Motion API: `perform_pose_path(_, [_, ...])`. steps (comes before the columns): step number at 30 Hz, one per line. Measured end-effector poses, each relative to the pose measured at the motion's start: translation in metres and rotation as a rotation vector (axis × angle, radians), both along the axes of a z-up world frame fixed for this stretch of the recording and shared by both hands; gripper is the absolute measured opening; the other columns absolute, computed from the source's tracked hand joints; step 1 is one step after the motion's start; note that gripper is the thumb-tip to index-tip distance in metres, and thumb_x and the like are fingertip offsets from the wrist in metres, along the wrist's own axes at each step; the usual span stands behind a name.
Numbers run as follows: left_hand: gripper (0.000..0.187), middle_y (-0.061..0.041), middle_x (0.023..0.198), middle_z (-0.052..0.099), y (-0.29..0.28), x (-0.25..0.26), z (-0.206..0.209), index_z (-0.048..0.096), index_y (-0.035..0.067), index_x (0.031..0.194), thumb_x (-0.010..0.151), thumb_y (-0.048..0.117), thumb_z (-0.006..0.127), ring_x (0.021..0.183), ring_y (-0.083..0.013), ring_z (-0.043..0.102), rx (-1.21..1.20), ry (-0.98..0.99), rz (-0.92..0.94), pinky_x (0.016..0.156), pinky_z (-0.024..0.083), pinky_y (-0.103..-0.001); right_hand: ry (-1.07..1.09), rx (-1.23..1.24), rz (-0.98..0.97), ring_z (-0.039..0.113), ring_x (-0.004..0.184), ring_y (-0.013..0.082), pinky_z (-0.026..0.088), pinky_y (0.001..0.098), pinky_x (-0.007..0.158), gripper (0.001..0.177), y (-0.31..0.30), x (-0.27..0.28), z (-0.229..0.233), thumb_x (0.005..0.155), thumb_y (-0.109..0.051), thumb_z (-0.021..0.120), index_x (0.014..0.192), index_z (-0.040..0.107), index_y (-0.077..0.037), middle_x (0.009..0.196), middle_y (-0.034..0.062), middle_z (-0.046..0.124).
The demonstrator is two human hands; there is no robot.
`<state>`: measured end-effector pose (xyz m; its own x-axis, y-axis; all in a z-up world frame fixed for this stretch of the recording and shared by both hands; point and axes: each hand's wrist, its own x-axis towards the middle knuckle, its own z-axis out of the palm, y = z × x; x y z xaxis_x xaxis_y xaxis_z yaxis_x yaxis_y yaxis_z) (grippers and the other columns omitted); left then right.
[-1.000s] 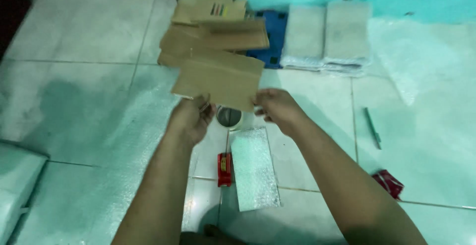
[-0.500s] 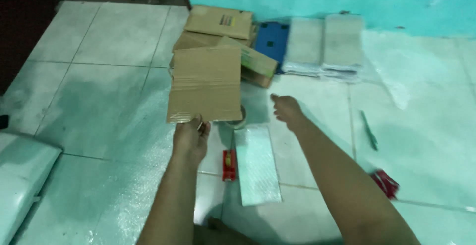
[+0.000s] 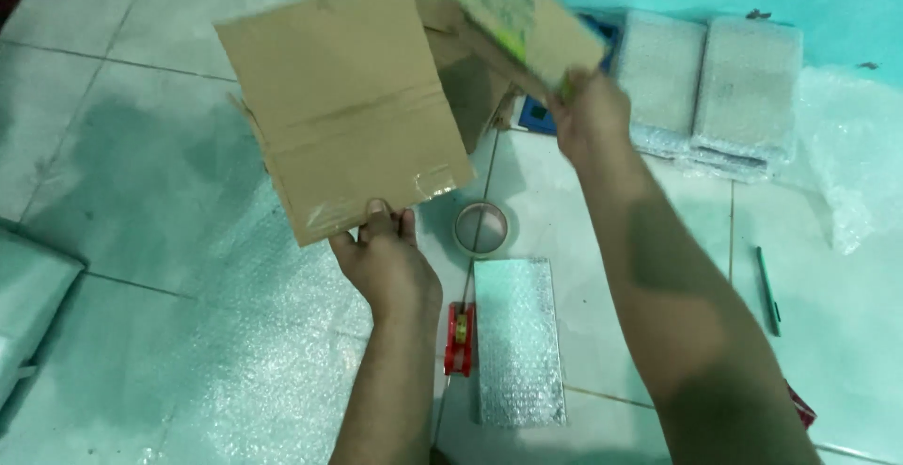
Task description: Wrapping a small mirror in bubble wrap and securing it with adhesive tape using a dispenser.
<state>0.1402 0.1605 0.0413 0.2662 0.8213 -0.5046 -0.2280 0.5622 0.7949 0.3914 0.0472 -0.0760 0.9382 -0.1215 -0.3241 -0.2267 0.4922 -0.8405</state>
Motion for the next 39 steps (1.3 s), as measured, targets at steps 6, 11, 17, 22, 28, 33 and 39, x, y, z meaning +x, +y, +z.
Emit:
perform_pose_path(6, [0.03, -0.009, 0.107, 0.057, 0.003, -0.016, -0.025, 0.047, 0.007, 0.131, 0.102, 0.003, 0.052, 0.087, -0.0123, 0.055, -0.07, -0.198, -0.161, 0.083, 0.05, -0.027, -0.031, -0.183, 0.453, 0.063, 0.132, 0.0498, 0.06, 0.0488, 0.108, 0.086, 0.011, 0.015, 0.104, 0.091, -0.051, 0.047, 0.155, 0.027, 0.003, 0.143, 0.0405, 0.052])
perform_pose_path(11, [0.034, -0.004, 0.098, 0.055, -0.026, -0.026, -0.016, 0.051, 0.007, 0.133, 0.099, 0.001, 0.055, 0.079, -0.012, 0.057, -0.128, -0.204, -0.464, 0.077, 0.055, -0.023, -0.172, -0.534, 0.558, 0.046, 0.137, 0.0526, 0.044, 0.0629, 0.107, 0.095, -0.051, -0.099, 0.173, 0.089, -0.063, 0.044, 0.158, 0.025, -0.001, 0.155, 0.0334, 0.036])
perform_pose_path(17, [0.039, -0.005, 0.077, 0.056, -0.124, -0.07, -0.017, 0.056, 0.004, 0.13, 0.092, 0.004, 0.065, 0.06, -0.0139, 0.06, -0.148, -0.014, -0.931, 0.054, 0.051, -0.021, -0.018, -0.35, 0.316, 0.066, 0.097, 0.0281, 0.054, 0.0389, 0.078, 0.051, -0.204, -0.231, 0.121, 0.102, -0.018, 0.056, 0.149, 0.044, -0.001, 0.113, 0.0165, 0.062])
perform_pose_path(22, [0.065, -0.019, 0.104, 0.061, -0.166, -0.114, -0.049, 0.041, 0.0, 0.148, 0.093, 0.021, 0.069, 0.086, -0.0279, 0.071, -0.295, 0.255, -1.141, 0.083, 0.063, -0.039, 0.3, -0.54, 0.325, 0.054, 0.128, 0.0536, 0.046, 0.0689, 0.102, 0.07, -0.29, -0.282, 0.076, 0.096, -0.011, 0.061, 0.158, 0.031, -0.001, 0.144, 0.0348, 0.052])
perform_pose_path(28, [0.037, -0.007, 0.075, 0.07, -0.174, -0.123, -0.153, 0.07, 0.009, 0.113, 0.079, 0.025, 0.068, 0.078, -0.0251, 0.075, 0.445, 0.608, -1.612, 0.073, 0.058, -0.04, 0.399, -0.813, 0.662, 0.049, 0.136, 0.0535, 0.04, 0.0687, 0.109, 0.086, -0.305, -0.268, 0.03, 0.094, -0.026, 0.062, 0.163, 0.018, -0.001, 0.148, 0.0355, 0.048])
perform_pose_path(33, [0.063, -0.021, 0.121, 0.067, -0.182, -0.112, -0.169, 0.049, 0.004, 0.144, 0.085, 0.026, 0.061, 0.117, -0.0368, 0.067, 0.445, 0.669, -1.714, 0.093, 0.059, -0.047, 0.328, -1.083, 0.625, 0.058, 0.131, 0.0392, 0.047, 0.0572, 0.106, 0.077, -0.311, -0.234, -0.023, 0.094, -0.025, 0.06, 0.162, 0.03, -0.003, 0.139, 0.0224, 0.061])
perform_pose_path(39, [0.076, -0.032, 0.138, 0.059, -0.153, -0.076, -0.103, 0.037, 0.003, 0.154, 0.09, 0.038, 0.057, 0.122, -0.044, 0.064, 0.499, 0.917, -1.663, 0.093, 0.059, -0.051, 0.296, -1.492, 0.591, 0.053, 0.132, 0.0463, 0.055, 0.058, 0.101, 0.07, -0.285, -0.236, -0.006, 0.091, -0.027, 0.07, 0.152, 0.048, -0.001, 0.143, 0.0278, 0.05])
